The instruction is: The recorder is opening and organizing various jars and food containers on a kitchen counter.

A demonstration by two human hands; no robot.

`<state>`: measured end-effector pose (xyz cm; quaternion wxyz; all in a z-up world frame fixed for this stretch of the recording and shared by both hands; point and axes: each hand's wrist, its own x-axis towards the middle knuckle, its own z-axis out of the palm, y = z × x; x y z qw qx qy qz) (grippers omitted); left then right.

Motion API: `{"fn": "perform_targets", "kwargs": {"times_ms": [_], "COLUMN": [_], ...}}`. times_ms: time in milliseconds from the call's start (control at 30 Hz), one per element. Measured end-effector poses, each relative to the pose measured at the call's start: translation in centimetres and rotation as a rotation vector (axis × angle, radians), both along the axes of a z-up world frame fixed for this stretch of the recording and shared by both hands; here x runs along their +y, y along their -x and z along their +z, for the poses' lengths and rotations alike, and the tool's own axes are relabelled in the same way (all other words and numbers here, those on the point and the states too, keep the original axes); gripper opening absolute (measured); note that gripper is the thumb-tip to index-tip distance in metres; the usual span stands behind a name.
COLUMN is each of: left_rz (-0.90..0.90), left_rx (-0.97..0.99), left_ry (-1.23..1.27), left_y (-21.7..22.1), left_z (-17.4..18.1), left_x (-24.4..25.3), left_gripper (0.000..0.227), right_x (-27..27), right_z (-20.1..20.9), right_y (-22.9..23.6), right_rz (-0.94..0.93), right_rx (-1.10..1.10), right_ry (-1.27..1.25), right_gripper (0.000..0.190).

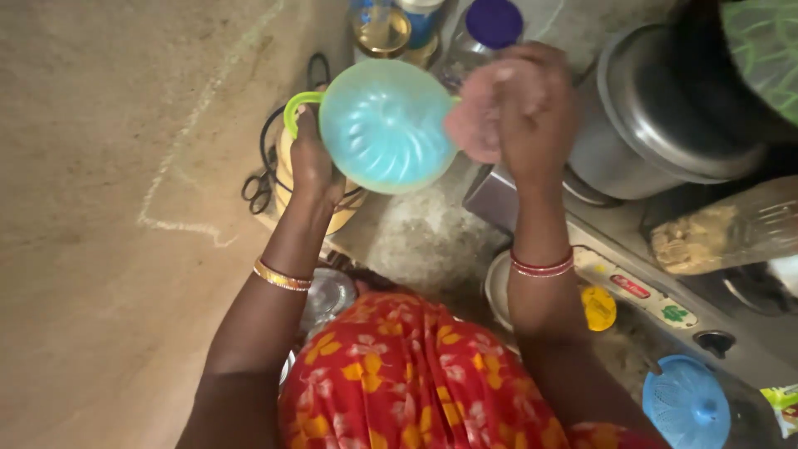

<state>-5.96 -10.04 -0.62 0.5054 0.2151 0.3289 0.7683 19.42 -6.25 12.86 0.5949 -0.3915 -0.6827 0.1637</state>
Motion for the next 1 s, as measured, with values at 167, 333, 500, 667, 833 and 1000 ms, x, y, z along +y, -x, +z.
{"fn": "perform_targets", "kwargs": {"times_ms": [167,333,500,667,833,1000], "left_rz": [-0.113,-0.015,0.131,0.343,0.34,0.288], "left_rx": [-0.215,0.051,0.262,0.565,0.818,0.854], "left_ry": [0.148,0.075,0.006,0.077,0.262,0.112], "left_y": [0.8,1.9,4.6,4.5,2.0,0.3], "left_z": [1.5,1.6,2.1,0.8,1.9,2.2], "left_x": [-2.1,-3.6,-3.5,-2.7,-2.5,-3.0], "left_gripper": [0.059,0.052,0.048,0.051,0.051,0.05], "right_x": [-2.0,0.1,0.8,2.9,2.0,4.5], "right_z": [2.7,2.1,0.9,-0.4,-0.5,-0.7], "right_y": [5.3,7.1,7.9,9.6,14.9,13.8], "right_rz": [0.219,0.305,0.418,0.397,0.568,0.525], "right_rx": [-0.841,-0.948,-0.893,-0.037,-0.741,-0.445], "right_ry": [-0.192,-0.205,-0.153,-0.075,-0.522,0.263], "right_gripper": [0.049,0.033,0.033,0.021,0.032,0.039]}}
